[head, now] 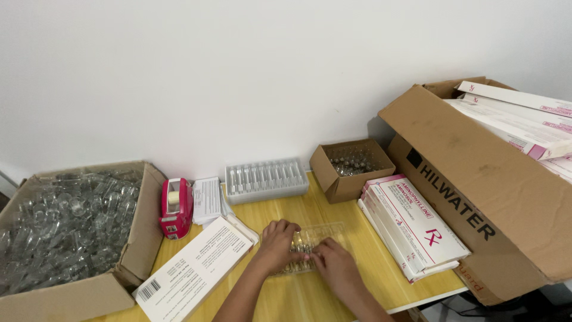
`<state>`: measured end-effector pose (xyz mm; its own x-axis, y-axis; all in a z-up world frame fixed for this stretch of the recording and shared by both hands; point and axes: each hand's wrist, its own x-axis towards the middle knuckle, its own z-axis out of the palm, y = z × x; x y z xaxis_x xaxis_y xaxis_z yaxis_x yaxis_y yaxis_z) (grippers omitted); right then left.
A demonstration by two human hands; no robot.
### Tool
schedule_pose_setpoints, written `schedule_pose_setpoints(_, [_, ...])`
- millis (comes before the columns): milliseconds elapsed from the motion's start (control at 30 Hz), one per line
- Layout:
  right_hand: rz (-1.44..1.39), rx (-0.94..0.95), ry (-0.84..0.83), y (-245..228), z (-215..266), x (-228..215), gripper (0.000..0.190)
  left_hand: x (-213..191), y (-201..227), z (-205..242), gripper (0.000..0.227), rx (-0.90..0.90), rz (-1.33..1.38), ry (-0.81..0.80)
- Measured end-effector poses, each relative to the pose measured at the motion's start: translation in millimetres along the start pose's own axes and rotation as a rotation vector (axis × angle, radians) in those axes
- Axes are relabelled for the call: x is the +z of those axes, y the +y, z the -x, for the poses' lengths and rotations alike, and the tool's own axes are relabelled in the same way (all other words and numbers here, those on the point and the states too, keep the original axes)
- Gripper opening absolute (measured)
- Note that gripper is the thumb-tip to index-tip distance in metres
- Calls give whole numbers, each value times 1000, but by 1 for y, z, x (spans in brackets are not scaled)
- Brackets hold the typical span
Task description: The person places small vials into a clear plastic tray, then inserts a paper label into a white box and closes it. The person repeats the process with a second tray and box.
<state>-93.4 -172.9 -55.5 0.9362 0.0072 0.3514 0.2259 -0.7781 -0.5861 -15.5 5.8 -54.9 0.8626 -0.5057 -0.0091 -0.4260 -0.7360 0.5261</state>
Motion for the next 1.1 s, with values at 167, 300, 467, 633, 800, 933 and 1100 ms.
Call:
schedule_pose_setpoints(167, [45, -7, 227, 34, -87, -51, 13, 0, 6, 4, 71, 93, 33, 105])
schedule_pose_setpoints(300, [72, 27, 337, 81, -188, -83, 14, 0, 27, 4, 45, 255, 147, 324])
schedule_pose_setpoints(467, [224, 40, 226, 142, -264, -65, 22, -26, 60, -42, 31, 300, 236, 343])
schedule_pose_setpoints(633, [338, 204, 112, 176, -286, -42, 20, -44, 83, -130, 22, 515, 235, 699])
schedule_pose_setpoints(800, [394, 265, 82, 182, -281, -37, 21, -38, 88, -225, 14, 237, -44, 558])
schedule_pose_setpoints(933, [384, 313, 105, 169, -280, -38, 27, -30, 89, -274, 13, 143, -316, 479])
schedule_pose_setpoints(1100, [307, 456, 65, 152, -280, -50, 28, -22, 94, -301, 16, -7, -335, 222])
